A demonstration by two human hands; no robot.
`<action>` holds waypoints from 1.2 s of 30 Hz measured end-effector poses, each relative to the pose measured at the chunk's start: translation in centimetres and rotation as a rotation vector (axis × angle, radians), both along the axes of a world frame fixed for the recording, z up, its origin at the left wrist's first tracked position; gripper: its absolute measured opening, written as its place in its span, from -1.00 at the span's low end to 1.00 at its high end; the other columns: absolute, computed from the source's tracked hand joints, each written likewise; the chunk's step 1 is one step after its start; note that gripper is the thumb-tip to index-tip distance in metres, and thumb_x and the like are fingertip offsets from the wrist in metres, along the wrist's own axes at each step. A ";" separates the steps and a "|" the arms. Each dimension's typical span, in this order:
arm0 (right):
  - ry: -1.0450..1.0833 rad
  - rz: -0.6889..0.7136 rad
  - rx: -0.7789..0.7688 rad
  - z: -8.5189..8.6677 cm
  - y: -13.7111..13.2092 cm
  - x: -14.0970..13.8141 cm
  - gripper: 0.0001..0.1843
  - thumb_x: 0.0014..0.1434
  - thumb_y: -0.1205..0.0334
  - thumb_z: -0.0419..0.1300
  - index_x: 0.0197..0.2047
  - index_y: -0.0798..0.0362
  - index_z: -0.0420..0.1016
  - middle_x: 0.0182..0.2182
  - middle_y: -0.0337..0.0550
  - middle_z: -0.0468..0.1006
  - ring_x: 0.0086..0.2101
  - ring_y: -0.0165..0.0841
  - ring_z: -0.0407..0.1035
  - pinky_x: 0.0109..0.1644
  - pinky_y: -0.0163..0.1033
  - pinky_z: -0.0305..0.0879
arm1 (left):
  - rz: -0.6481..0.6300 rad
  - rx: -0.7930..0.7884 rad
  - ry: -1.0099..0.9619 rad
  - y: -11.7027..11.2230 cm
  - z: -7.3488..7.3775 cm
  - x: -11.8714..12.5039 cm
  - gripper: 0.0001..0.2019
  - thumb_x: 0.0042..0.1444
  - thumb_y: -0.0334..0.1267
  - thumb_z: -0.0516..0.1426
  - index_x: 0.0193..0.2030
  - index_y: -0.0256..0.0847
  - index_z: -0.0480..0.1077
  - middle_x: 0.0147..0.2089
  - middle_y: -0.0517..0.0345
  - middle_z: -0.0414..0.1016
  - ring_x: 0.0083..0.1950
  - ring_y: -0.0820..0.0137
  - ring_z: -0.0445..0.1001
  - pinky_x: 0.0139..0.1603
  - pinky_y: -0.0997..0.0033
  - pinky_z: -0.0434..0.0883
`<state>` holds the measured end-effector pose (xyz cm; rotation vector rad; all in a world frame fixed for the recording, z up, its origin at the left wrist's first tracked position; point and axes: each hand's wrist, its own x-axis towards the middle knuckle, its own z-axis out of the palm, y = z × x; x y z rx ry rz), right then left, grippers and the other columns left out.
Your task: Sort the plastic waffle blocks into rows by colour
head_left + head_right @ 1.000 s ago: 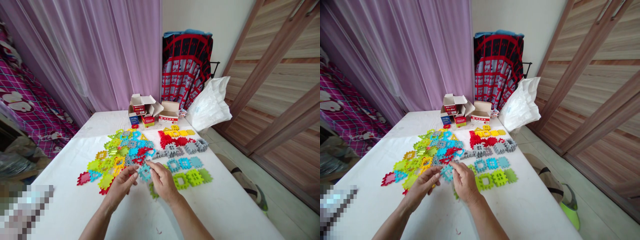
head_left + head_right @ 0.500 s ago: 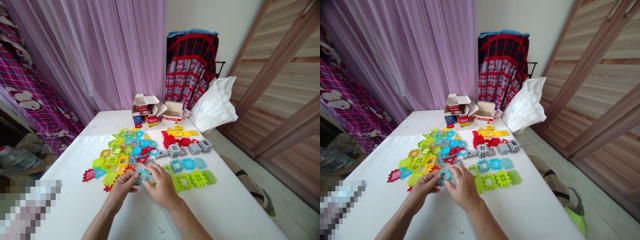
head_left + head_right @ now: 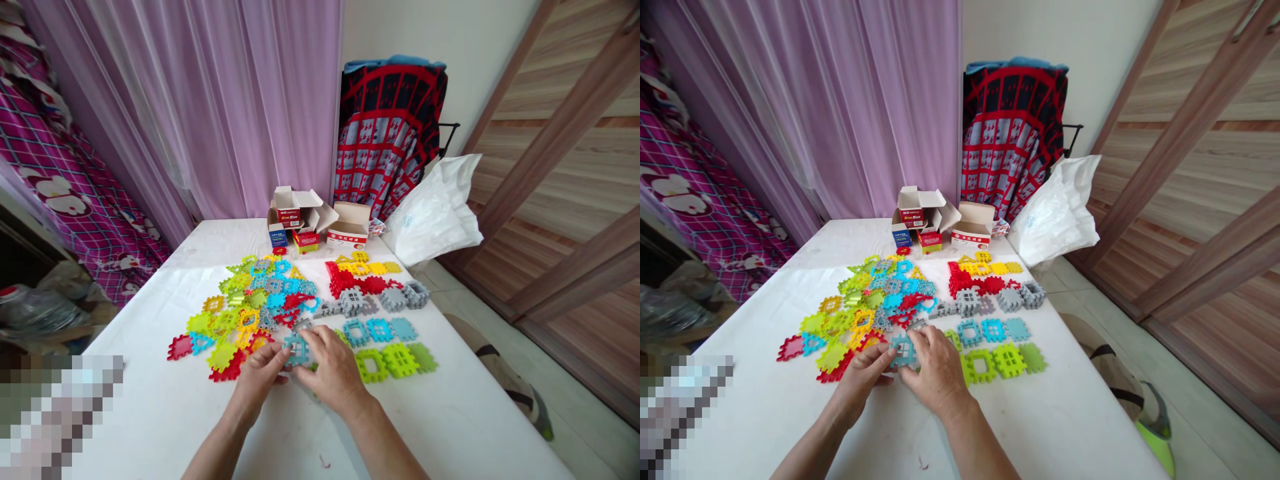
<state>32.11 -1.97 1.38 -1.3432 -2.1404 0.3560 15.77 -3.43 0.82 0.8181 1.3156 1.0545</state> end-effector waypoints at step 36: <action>-0.394 0.056 -0.205 1.6 5.6 13.2 -0.62 0.04 0.22 0.24 -0.02 -0.04 0.41 -0.10 -0.17 0.45 -0.13 -0.31 0.37 -0.07 -0.27 0.23 | -0.169 0.161 0.002 -0.7 -2.7 0.1 -0.47 -0.17 0.24 0.26 -0.27 -0.20 0.51 -0.33 0.04 0.59 -0.35 0.38 0.48 -0.38 0.45 0.40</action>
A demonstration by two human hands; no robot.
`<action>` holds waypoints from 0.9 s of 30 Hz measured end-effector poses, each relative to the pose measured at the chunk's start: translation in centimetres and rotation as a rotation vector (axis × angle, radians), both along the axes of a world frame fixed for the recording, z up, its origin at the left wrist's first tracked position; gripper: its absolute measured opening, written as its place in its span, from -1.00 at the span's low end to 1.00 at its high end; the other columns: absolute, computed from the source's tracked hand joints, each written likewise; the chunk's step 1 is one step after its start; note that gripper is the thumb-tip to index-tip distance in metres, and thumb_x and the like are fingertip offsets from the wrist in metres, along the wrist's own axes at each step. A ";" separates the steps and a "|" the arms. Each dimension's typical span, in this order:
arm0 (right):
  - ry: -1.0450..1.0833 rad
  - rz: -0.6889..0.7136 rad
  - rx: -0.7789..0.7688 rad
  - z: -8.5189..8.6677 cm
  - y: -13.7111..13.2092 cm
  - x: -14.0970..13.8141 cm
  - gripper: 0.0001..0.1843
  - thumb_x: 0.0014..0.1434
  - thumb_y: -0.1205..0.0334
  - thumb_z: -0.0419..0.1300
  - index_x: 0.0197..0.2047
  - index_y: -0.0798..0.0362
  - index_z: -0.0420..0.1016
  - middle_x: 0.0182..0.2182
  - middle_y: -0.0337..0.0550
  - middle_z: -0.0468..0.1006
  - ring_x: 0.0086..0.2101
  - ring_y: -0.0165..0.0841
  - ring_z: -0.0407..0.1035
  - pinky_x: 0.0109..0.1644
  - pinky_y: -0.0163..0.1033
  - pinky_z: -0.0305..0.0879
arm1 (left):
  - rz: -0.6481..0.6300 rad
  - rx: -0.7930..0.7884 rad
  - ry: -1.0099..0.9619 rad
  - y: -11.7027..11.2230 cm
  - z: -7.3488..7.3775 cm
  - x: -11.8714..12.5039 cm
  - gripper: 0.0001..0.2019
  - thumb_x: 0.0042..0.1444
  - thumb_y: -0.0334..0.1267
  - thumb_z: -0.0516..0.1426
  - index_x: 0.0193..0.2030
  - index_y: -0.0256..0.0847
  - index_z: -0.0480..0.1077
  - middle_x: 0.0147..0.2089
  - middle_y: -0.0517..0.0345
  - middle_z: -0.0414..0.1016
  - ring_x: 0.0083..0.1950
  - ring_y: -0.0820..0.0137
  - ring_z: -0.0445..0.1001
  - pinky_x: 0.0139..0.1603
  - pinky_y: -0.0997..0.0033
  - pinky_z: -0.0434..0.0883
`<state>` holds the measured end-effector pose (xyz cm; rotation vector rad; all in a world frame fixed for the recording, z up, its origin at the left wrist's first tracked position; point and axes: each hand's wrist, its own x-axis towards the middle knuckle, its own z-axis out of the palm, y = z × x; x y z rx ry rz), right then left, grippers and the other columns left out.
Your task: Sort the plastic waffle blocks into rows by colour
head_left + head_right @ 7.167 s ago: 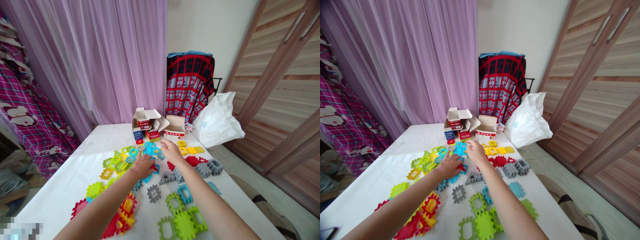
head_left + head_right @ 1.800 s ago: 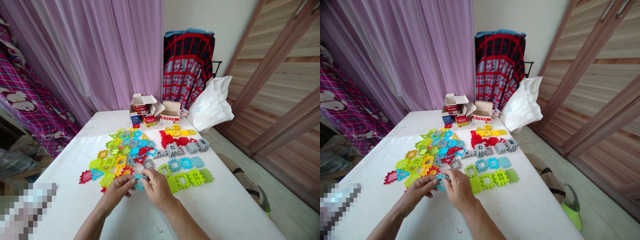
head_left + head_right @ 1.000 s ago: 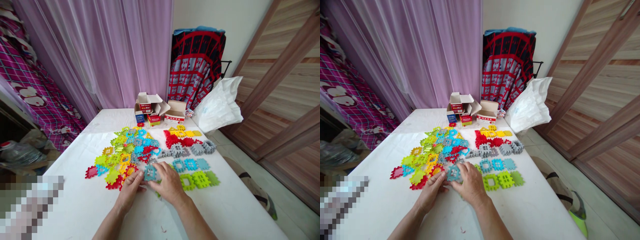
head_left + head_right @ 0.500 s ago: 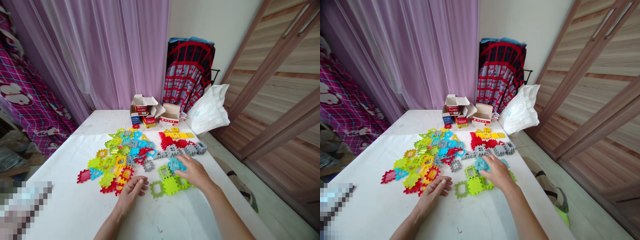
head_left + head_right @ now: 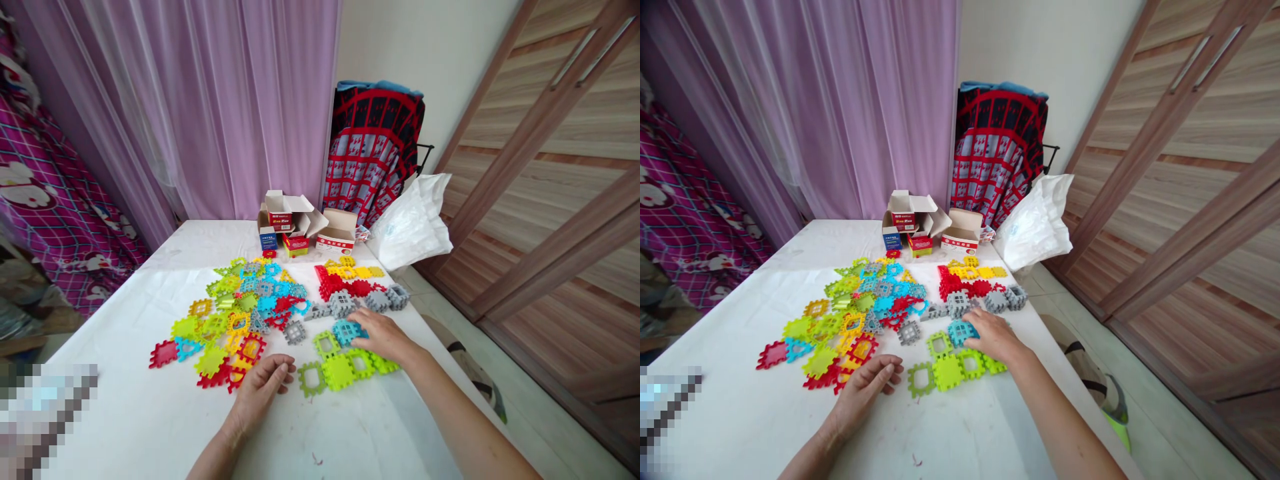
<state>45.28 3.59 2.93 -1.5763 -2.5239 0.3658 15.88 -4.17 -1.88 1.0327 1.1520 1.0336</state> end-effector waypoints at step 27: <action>-0.105 0.093 -0.025 -0.1 1.2 -0.4 -0.47 -0.05 0.28 0.24 0.05 -0.08 0.40 -0.08 -0.15 0.47 -0.04 -0.22 0.33 0.01 -0.18 0.21 | -0.003 -0.017 0.028 0.0 0.4 0.1 -0.49 -0.17 0.23 0.26 -0.26 -0.19 0.51 -0.32 0.04 0.58 -0.34 0.37 0.48 -0.36 0.42 0.39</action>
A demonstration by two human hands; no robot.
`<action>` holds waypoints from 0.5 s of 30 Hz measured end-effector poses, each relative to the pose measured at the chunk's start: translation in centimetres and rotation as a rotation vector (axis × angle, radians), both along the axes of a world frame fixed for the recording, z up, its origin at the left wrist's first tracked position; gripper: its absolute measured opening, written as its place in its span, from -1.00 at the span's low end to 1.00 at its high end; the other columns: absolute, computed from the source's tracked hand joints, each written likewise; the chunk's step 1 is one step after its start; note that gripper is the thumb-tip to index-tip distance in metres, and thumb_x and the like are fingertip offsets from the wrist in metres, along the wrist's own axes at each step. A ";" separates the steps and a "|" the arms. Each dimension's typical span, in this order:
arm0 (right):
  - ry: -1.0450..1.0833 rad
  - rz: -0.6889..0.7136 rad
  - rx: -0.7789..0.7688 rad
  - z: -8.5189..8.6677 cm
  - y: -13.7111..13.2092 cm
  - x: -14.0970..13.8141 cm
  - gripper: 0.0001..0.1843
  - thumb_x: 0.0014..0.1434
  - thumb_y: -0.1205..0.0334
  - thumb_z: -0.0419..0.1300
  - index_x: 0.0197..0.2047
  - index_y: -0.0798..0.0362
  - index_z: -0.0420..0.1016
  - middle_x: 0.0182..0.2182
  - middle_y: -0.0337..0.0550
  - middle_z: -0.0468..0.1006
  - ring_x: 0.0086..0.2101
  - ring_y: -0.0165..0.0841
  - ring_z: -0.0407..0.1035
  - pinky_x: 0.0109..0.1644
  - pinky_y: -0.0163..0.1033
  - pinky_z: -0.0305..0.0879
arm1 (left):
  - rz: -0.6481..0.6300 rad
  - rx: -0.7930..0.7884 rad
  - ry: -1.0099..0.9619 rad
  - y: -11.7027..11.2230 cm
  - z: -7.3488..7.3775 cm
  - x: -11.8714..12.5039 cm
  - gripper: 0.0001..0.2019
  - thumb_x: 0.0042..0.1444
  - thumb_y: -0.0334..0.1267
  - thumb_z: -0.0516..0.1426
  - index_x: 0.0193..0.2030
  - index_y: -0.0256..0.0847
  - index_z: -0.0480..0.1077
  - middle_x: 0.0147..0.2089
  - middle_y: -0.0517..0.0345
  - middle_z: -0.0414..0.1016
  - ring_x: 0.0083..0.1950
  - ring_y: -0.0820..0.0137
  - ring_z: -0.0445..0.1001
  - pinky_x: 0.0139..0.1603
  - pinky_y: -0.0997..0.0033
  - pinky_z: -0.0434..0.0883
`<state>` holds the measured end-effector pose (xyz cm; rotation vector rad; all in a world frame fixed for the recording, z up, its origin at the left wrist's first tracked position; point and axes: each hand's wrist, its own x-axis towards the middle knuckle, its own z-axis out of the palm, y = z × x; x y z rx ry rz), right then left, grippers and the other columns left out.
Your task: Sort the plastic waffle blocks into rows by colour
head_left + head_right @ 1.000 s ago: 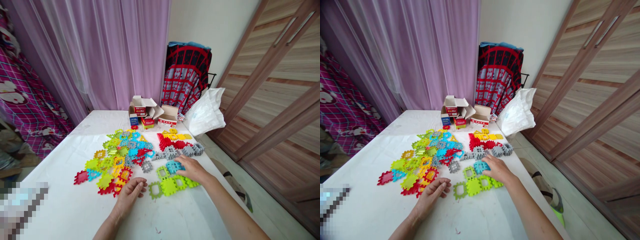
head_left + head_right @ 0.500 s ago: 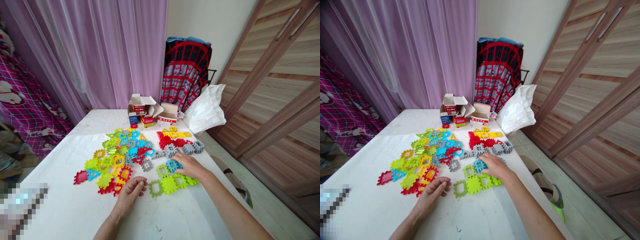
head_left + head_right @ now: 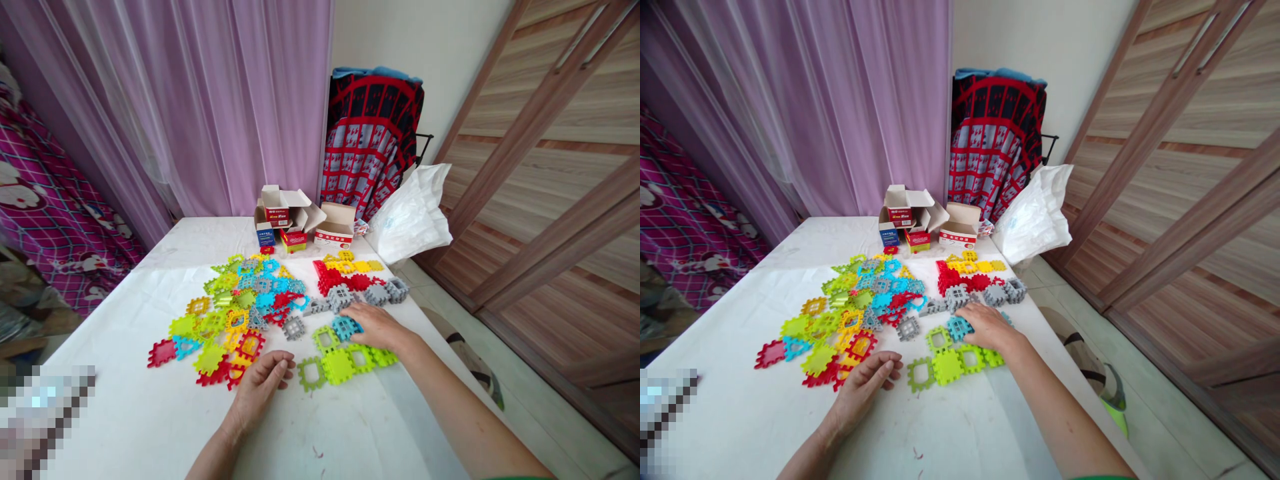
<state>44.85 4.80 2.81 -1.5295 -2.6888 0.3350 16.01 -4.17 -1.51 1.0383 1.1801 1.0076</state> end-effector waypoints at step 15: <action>0.032 -0.046 0.054 2.4 -0.8 -0.6 -0.74 0.11 0.28 0.10 -0.12 -0.03 0.50 -0.12 -0.14 0.52 -0.07 -0.24 0.38 0.00 -0.18 0.23 | 0.057 0.096 -0.006 0.1 2.4 -1.3 -0.52 -0.08 0.20 0.22 -0.27 -0.20 0.52 -0.32 0.03 0.58 -0.33 0.34 0.52 -0.35 0.39 0.44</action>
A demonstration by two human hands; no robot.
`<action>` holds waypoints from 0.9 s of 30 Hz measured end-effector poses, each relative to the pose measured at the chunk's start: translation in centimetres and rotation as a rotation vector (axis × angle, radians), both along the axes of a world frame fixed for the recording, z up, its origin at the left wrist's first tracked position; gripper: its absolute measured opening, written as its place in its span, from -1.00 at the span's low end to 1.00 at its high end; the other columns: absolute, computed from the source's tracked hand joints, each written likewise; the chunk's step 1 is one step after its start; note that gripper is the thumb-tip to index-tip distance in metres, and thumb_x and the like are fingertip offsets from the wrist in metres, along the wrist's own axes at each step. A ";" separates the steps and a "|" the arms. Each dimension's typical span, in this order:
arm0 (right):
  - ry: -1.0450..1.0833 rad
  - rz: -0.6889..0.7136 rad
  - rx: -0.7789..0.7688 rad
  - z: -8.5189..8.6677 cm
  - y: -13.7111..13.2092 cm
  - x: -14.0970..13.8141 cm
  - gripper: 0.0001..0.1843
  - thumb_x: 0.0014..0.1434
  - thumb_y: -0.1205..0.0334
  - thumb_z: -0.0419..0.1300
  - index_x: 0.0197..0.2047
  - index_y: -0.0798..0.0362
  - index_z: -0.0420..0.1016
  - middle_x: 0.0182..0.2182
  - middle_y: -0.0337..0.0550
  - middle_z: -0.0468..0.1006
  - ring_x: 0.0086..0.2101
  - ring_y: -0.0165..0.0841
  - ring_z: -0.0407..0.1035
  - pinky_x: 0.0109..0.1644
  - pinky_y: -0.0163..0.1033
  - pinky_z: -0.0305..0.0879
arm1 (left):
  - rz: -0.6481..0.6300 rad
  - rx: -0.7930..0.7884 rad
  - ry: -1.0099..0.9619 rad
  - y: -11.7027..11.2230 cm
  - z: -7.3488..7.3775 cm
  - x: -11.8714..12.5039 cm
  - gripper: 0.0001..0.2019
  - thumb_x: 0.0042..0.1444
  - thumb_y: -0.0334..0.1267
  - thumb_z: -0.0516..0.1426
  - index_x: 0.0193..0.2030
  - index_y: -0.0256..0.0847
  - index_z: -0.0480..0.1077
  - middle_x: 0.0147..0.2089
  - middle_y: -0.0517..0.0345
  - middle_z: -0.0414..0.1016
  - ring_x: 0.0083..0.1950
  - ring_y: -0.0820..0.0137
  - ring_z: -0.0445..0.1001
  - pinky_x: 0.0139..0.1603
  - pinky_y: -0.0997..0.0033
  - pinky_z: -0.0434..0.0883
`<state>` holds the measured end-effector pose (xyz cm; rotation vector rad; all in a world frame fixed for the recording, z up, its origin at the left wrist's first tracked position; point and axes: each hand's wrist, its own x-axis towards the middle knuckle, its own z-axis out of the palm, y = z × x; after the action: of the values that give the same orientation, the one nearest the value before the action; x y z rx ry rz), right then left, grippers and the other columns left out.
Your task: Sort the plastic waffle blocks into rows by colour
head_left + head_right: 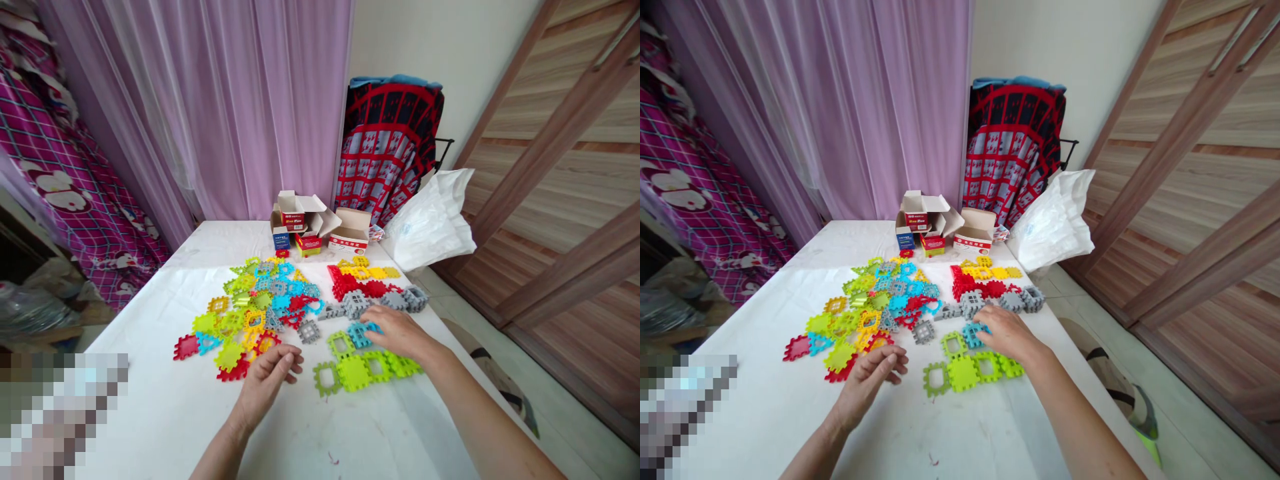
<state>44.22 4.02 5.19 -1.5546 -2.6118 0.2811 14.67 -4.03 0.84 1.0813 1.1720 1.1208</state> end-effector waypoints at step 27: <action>0.011 -0.027 0.058 -0.9 9.2 -20.4 -0.54 0.13 0.13 0.18 0.11 -0.01 0.40 0.11 -0.02 0.42 0.09 -0.15 0.27 0.12 -0.04 0.18 | 0.729 0.313 0.667 5.2 -4.1 -11.5 -0.73 0.13 -0.15 0.02 -0.13 -0.12 0.48 -0.18 0.09 0.64 -0.11 0.25 0.58 -0.05 0.25 0.46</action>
<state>23.78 13.27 4.25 -1.5636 -2.5643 0.2097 3.19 1.21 -3.21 1.3673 2.0754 1.5923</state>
